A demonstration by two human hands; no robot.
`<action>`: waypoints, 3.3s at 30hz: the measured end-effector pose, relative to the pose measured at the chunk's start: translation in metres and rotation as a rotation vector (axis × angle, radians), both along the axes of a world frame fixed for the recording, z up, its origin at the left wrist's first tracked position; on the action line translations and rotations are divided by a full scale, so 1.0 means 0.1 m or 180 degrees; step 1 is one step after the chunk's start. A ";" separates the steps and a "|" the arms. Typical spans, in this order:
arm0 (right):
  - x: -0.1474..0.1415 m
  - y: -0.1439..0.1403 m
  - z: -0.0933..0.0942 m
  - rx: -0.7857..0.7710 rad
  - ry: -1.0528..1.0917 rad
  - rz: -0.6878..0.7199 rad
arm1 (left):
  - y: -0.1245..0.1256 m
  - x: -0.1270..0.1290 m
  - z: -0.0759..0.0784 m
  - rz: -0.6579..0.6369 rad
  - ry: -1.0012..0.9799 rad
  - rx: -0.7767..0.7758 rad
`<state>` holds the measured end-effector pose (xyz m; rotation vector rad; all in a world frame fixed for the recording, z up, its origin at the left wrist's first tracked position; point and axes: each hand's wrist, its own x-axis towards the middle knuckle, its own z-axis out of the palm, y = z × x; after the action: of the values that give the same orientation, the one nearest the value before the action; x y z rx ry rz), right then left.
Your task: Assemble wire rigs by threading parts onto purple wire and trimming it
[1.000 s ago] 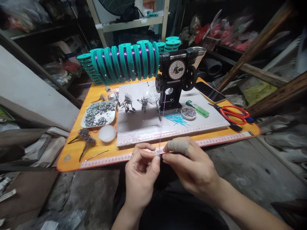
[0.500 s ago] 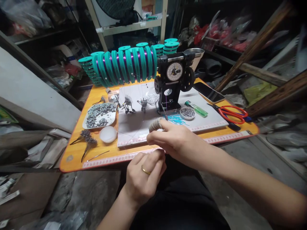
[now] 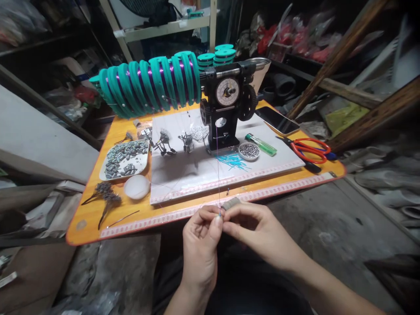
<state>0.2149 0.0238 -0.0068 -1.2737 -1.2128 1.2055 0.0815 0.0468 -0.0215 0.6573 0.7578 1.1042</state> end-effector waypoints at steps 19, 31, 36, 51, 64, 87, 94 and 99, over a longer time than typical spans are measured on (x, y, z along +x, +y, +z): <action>0.75 -0.07 0.00 0.3684 -0.3322 0.0030 | 0.07 0.26 0.07 -0.1533 -0.1808 -0.2241; 0.72 -0.13 0.35 0.3771 -0.3690 0.0285 | 0.04 0.21 0.22 -0.1424 -0.0350 -0.0366; 0.61 -0.07 0.50 0.3876 -0.3727 0.0331 | 0.02 0.07 0.28 -0.0423 0.1557 0.1852; 0.31 0.26 0.48 0.2679 -0.2832 0.0932 | 0.17 -0.28 0.41 0.0327 0.2911 0.4103; 0.15 0.43 0.53 0.2809 -0.3080 0.0614 | 0.28 -0.31 0.31 -0.0008 0.2632 0.3856; 0.23 0.31 0.49 0.2655 -0.2440 0.1012 | 0.33 -0.29 0.26 -0.1411 0.0214 0.0318; 0.20 0.30 0.49 0.2380 -0.1939 0.0581 | 0.20 -0.28 0.24 0.0327 0.2461 0.3421; 0.15 0.45 0.49 0.2334 -0.2206 0.0355 | 0.19 -0.26 0.15 0.0822 0.3190 0.4840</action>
<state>0.2297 0.0686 0.0418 -1.0676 -2.0035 0.2765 0.0558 0.0660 -0.0063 2.5793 0.7045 1.4787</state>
